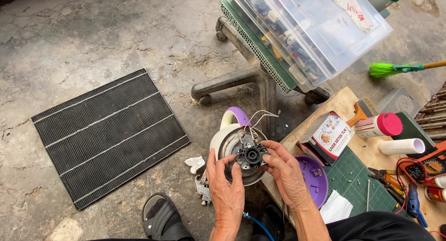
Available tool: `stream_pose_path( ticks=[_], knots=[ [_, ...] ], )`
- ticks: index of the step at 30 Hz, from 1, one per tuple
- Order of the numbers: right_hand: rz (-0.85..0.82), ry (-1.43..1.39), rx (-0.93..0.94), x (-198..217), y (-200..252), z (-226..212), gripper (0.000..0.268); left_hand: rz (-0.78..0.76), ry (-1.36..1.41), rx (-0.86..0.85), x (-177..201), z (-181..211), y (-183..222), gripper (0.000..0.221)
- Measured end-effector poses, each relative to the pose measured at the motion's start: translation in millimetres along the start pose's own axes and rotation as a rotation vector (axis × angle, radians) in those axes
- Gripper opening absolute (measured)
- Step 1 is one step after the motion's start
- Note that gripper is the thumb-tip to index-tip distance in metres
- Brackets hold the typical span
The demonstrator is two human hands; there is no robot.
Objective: Cleaning a plastic component and inspecting a small switch assembly with a probe tool.
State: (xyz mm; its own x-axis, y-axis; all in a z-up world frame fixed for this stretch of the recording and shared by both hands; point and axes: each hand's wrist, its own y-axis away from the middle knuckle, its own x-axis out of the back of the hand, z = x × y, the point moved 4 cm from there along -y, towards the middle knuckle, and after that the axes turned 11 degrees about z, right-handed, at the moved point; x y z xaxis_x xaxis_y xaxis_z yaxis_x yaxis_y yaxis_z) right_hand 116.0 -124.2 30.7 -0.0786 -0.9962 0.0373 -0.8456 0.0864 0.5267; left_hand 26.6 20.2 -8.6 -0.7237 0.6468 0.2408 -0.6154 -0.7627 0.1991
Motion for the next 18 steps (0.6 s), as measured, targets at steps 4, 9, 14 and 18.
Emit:
stream_pose_path(
  ticks=[4, 9, 14, 18],
  knots=[
    [0.028, -0.033, -0.011, 3, -3, 1, 0.046, 0.043, -0.129, -0.35, 6, 27, 5, 0.031],
    [0.117, -0.149, -0.005, 15, -11, 2, 0.044, 0.038, -0.259, -0.65, 6, 56, 14, 0.037],
    [0.123, -0.16, -0.039, 19, -11, -1, 0.037, -0.077, -0.316, -0.602, -10, 51, 6, 0.069],
    [0.13, -0.036, 0.025, 22, 3, -23, 0.036, -0.212, -0.382, -0.575, -28, 53, 0, 0.07]
  ],
)
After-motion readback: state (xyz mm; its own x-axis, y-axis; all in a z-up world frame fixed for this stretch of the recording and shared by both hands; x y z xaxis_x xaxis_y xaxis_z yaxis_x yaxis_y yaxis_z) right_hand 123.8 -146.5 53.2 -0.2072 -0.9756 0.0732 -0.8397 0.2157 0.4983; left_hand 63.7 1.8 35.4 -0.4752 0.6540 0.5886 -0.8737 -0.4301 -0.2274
